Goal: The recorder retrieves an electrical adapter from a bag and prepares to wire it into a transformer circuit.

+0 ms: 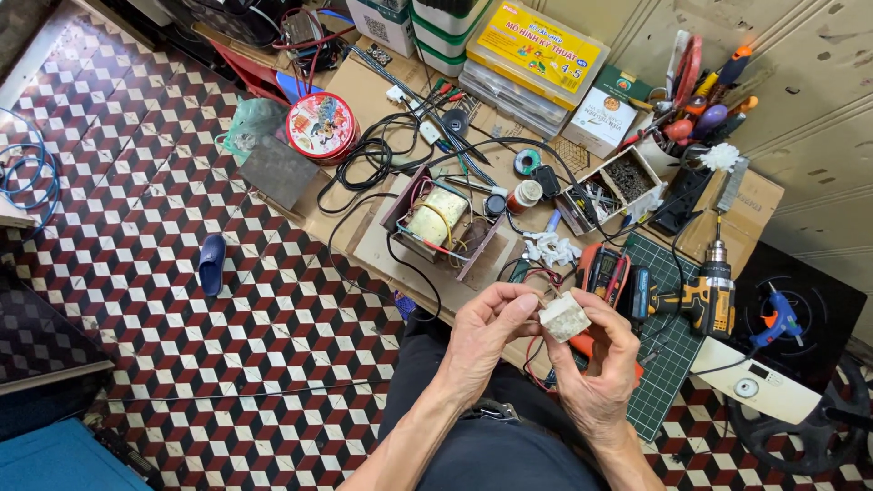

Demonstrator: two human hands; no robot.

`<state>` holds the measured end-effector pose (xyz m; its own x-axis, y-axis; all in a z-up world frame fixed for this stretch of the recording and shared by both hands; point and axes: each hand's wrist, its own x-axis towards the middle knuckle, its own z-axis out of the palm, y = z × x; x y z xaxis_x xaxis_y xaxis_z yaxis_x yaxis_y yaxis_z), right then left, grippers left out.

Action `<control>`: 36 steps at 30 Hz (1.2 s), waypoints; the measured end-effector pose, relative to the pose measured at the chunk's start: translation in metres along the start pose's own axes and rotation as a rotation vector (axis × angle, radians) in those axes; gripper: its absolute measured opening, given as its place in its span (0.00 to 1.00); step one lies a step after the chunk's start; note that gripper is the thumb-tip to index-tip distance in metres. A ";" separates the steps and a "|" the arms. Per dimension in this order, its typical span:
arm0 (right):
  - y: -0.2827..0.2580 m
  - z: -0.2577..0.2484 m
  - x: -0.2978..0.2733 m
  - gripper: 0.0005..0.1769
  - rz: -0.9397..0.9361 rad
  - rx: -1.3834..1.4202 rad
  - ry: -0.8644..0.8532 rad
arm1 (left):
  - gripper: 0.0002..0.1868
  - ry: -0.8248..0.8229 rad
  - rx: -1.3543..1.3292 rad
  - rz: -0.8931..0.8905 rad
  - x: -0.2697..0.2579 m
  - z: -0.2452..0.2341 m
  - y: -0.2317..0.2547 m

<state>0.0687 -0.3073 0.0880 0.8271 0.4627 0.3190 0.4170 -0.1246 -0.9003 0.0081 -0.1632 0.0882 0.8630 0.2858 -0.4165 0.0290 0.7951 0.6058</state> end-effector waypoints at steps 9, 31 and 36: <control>-0.013 -0.003 0.008 0.32 0.105 0.039 -0.022 | 0.13 0.001 0.114 0.038 -0.001 0.009 0.005; 0.087 0.085 0.012 0.24 0.926 0.678 -0.102 | 0.30 0.529 0.167 -0.062 0.012 -0.089 -0.013; 0.090 0.087 0.012 0.24 0.947 0.642 -0.085 | 0.40 0.504 0.172 -0.130 0.020 -0.083 -0.010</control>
<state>0.0834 -0.2365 -0.0150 0.6681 0.4825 -0.5665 -0.6488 0.0049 -0.7610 -0.0164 -0.1214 0.0173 0.4995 0.4452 -0.7432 0.2379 0.7544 0.6118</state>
